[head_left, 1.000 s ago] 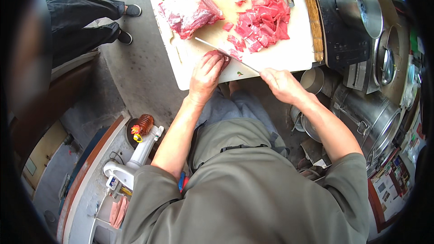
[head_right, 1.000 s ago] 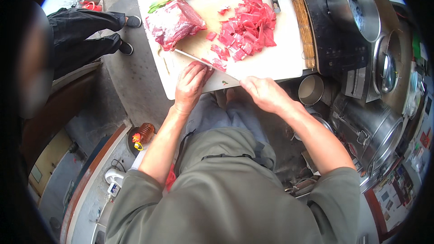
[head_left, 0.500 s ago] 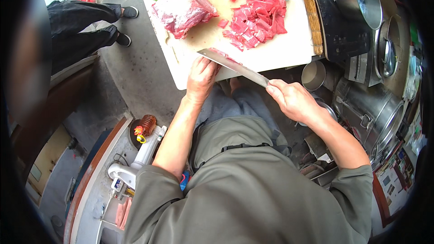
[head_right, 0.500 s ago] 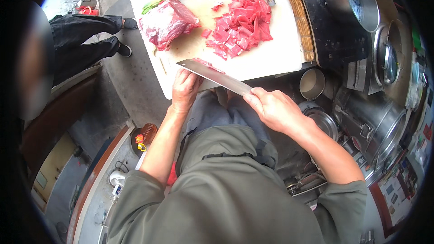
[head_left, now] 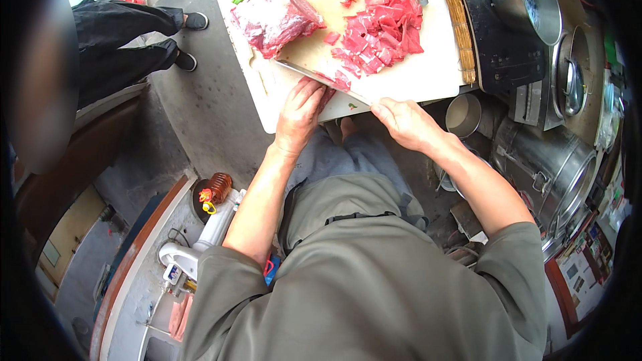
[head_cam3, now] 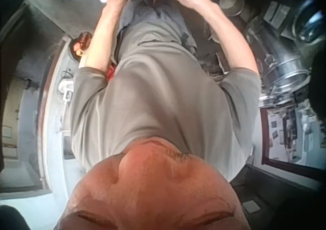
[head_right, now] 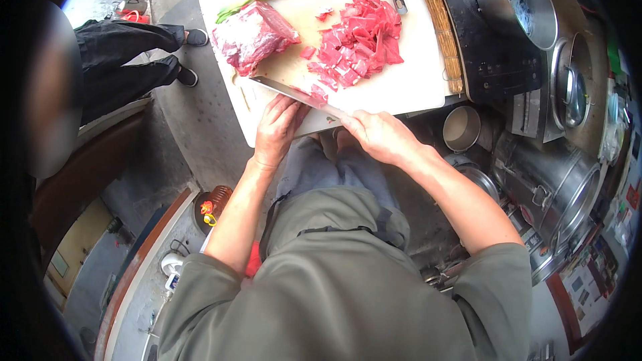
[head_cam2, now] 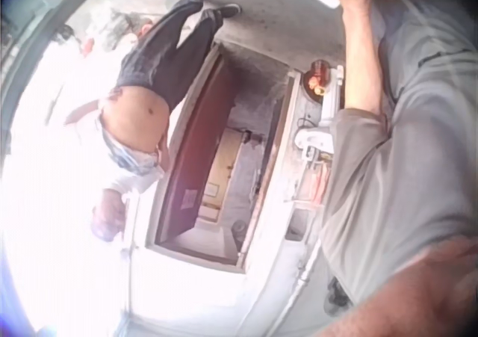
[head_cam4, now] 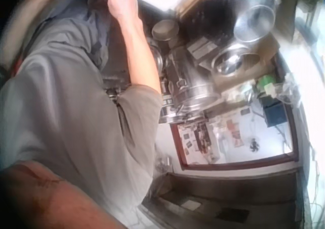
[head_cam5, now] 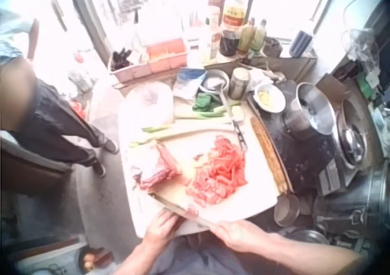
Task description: The person slices a large piece of raw red meat into thin strips using a cleaver on a white cutting board. The sliced meat is gathered into a pile on the board as the task progresses.
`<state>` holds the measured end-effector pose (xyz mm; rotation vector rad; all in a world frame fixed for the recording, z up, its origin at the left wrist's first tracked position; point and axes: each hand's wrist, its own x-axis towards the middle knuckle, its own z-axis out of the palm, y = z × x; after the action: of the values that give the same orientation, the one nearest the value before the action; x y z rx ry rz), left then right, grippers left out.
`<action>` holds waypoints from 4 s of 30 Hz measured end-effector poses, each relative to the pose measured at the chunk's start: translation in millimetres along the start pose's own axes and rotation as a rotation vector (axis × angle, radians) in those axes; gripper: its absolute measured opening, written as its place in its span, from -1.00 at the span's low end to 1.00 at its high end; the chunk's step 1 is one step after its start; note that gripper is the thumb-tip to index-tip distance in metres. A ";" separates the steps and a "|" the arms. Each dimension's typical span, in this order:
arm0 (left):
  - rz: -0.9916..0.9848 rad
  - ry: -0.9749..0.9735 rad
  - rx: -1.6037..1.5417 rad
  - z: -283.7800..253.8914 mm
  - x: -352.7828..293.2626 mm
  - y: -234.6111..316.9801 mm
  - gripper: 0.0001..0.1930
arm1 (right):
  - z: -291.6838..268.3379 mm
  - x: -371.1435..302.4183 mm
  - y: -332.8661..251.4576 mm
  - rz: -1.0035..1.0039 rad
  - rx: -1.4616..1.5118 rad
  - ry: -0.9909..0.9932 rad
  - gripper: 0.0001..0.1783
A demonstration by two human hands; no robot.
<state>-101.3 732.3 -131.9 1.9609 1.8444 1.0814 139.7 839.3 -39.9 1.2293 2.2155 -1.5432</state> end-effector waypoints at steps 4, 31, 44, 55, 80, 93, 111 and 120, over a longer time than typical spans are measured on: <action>-0.007 0.014 -0.035 -1.6 3.0 2.6 -0.69 | -3.4 -10.4 -14.7 0.013 -0.014 0.077 -0.56; 0.008 -0.029 0.005 -4.0 2.7 3.9 -0.69 | 7.4 -1.6 -1.3 0.048 0.056 -0.038 -0.50; -0.073 -0.081 0.024 -8.3 -2.6 6.2 -0.67 | -5.9 -37.0 -26.7 0.093 0.050 0.020 -0.54; -0.036 -0.055 -0.019 -11.0 5.5 9.3 -0.68 | -15.9 -40.8 -35.5 0.227 0.006 -0.112 -0.40; -0.032 -0.050 -0.007 -9.9 -1.1 5.4 -0.57 | -4.9 -42.9 -37.2 0.143 0.056 0.003 -0.53; -0.018 -0.001 -0.044 -10.2 2.9 5.7 -0.66 | -9.9 -16.6 -39.1 0.180 -0.051 -0.125 -0.38; -0.055 -0.088 -0.013 -16.3 -0.5 6.1 -0.70 | 2.1 -20.0 -26.3 -0.027 -0.015 0.017 -0.45; -0.080 -0.079 -0.026 -13.4 -7.7 3.5 -0.69 | -13.5 -37.1 -38.9 0.171 -0.022 -0.079 -0.52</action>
<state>-106.9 720.4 -123.0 1.8711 1.8410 0.9856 140.2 826.5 14.1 1.2904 2.0159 -1.4713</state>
